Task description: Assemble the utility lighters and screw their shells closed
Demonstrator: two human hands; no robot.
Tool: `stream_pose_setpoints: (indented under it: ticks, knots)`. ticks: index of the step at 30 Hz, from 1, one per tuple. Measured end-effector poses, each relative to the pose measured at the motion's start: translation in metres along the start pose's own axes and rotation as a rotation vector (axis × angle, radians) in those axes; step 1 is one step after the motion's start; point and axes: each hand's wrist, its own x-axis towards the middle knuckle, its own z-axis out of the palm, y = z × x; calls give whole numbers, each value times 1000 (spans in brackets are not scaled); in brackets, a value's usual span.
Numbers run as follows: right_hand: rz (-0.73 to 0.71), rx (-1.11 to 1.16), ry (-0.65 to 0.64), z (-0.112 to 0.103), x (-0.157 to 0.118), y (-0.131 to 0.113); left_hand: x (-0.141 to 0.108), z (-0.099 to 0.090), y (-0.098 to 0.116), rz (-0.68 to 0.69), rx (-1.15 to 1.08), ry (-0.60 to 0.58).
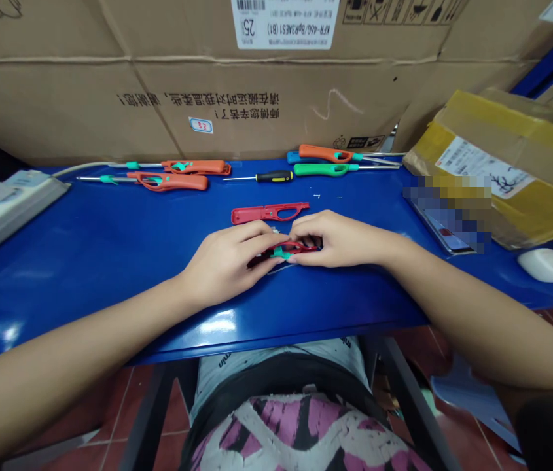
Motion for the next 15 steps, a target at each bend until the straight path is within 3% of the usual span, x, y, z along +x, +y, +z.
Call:
stream_pose_setpoints:
  ticks: [7,15]
  knots:
    - [-59,-19,35,0,-1,0,-1,0,0,53,50,63]
    - [-25,1,7,-3,-1,0,4,0,-2,-117,-164,18]
